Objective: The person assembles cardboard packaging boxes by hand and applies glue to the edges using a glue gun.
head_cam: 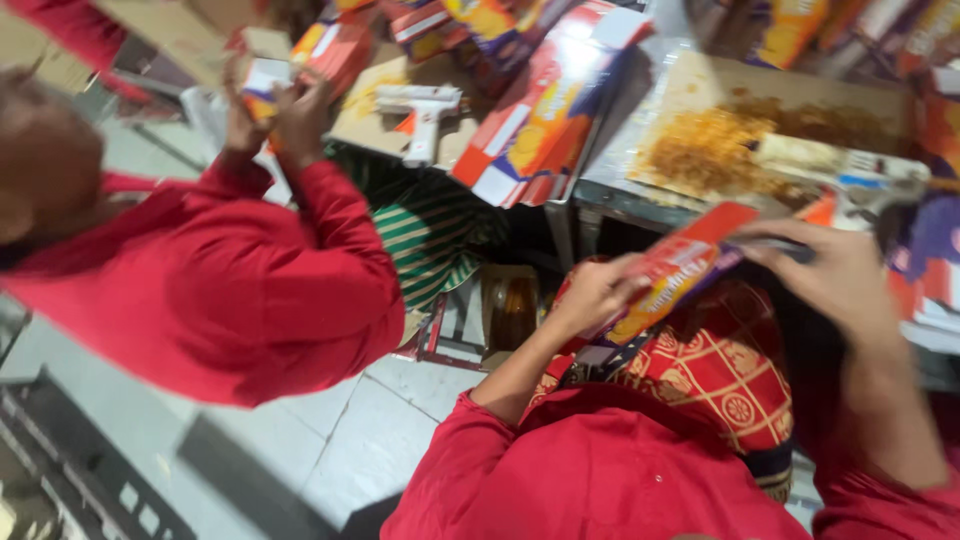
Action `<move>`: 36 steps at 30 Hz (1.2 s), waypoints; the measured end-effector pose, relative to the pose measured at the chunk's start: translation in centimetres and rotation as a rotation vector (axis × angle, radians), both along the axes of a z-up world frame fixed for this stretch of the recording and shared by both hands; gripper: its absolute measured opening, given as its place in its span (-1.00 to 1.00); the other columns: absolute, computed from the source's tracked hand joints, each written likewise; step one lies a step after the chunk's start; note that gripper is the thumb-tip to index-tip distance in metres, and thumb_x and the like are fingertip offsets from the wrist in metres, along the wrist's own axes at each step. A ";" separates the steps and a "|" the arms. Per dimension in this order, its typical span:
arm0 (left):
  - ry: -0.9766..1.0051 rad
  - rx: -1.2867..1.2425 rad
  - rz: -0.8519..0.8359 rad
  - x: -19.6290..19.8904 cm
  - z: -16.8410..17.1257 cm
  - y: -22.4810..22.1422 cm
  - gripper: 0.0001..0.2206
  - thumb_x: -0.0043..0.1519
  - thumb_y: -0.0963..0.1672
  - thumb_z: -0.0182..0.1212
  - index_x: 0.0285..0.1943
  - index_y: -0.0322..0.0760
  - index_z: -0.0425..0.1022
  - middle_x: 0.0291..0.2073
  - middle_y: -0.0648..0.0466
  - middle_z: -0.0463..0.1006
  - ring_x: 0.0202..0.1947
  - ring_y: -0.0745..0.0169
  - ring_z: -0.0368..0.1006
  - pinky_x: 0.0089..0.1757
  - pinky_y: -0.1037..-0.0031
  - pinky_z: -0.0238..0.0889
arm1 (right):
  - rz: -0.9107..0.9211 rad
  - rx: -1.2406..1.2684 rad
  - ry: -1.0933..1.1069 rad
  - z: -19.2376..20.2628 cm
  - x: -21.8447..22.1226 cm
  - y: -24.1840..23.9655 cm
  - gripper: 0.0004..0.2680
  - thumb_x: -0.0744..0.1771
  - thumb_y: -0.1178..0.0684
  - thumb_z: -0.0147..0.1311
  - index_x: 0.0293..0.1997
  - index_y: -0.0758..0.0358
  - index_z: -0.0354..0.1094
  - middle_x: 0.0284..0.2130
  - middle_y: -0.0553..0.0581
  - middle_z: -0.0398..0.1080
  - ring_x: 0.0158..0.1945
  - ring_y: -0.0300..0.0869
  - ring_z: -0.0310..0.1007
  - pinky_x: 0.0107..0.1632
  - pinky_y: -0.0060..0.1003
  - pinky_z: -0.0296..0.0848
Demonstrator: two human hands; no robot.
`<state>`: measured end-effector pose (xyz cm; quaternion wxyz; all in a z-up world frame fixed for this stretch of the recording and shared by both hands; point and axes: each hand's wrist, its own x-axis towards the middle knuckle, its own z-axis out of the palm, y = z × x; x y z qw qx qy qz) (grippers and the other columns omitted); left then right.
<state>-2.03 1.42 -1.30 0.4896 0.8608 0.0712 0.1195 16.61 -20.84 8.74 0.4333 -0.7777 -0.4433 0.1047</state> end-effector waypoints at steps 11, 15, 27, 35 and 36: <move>0.059 -0.669 -0.854 0.2 -0.9 0.2 0.00 0.22 -0.01 0.42 0.71 -0.06 -0.34 0.55 -0.10 -0.04 0.45 0.03 0.07 0.35 0.19 0.06 | 0.427 -0.555 -0.104 -3.6 0.0 -1.9 -0.74 0.26 -0.13 0.20 -0.01 0.05 0.55 -0.34 0.16 0.57 -0.31 0.03 0.59 -0.22 -0.17 0.55; 0.141 -0.853 -0.877 0.7 -3.0 -0.8 0.17 0.08 0.08 0.56 0.69 -0.08 -0.39 0.58 -0.14 -0.05 0.58 -0.01 -0.03 0.41 0.16 0.11 | 0.711 -0.345 -0.137 -0.3 -1.1 -3.1 -0.82 0.30 -0.17 0.21 -0.10 -0.06 0.54 -0.30 0.04 0.58 -0.11 0.01 0.52 0.01 -0.12 0.39; -0.275 -0.161 -0.282 3.2 0.9 0.3 -0.03 0.04 0.02 0.49 0.58 -0.26 -0.09 0.39 -0.20 0.29 0.29 -0.14 0.38 0.26 0.19 0.27 | 0.002 -0.038 -0.602 1.7 -5.2 -0.3 -0.86 0.24 0.23 0.21 -0.18 0.16 0.52 -0.36 0.04 0.50 -0.14 -0.16 0.54 0.53 0.13 0.00; -0.254 0.021 -0.069 2.5 2.7 -3.3 -0.32 0.11 -0.03 0.55 0.36 -0.11 0.23 0.20 -0.15 0.40 0.09 -0.15 0.55 0.09 0.22 0.48 | -0.339 0.853 0.373 -2.4 -7.9 2.6 -0.66 0.36 -0.05 0.12 0.25 0.16 0.19 0.13 0.03 0.34 0.24 -0.27 0.37 0.37 -0.18 0.22; -0.241 0.062 -0.086 2.4 2.4 -3.2 -0.37 0.11 -0.03 0.57 0.30 -0.08 0.27 0.18 -0.14 0.42 0.06 -0.12 0.56 0.08 0.23 0.49 | -0.275 0.776 0.477 -3.5 -8.1 2.9 -0.66 0.40 -0.05 0.02 0.30 0.22 0.19 0.09 0.09 0.39 0.21 -0.25 0.40 0.34 -0.22 0.25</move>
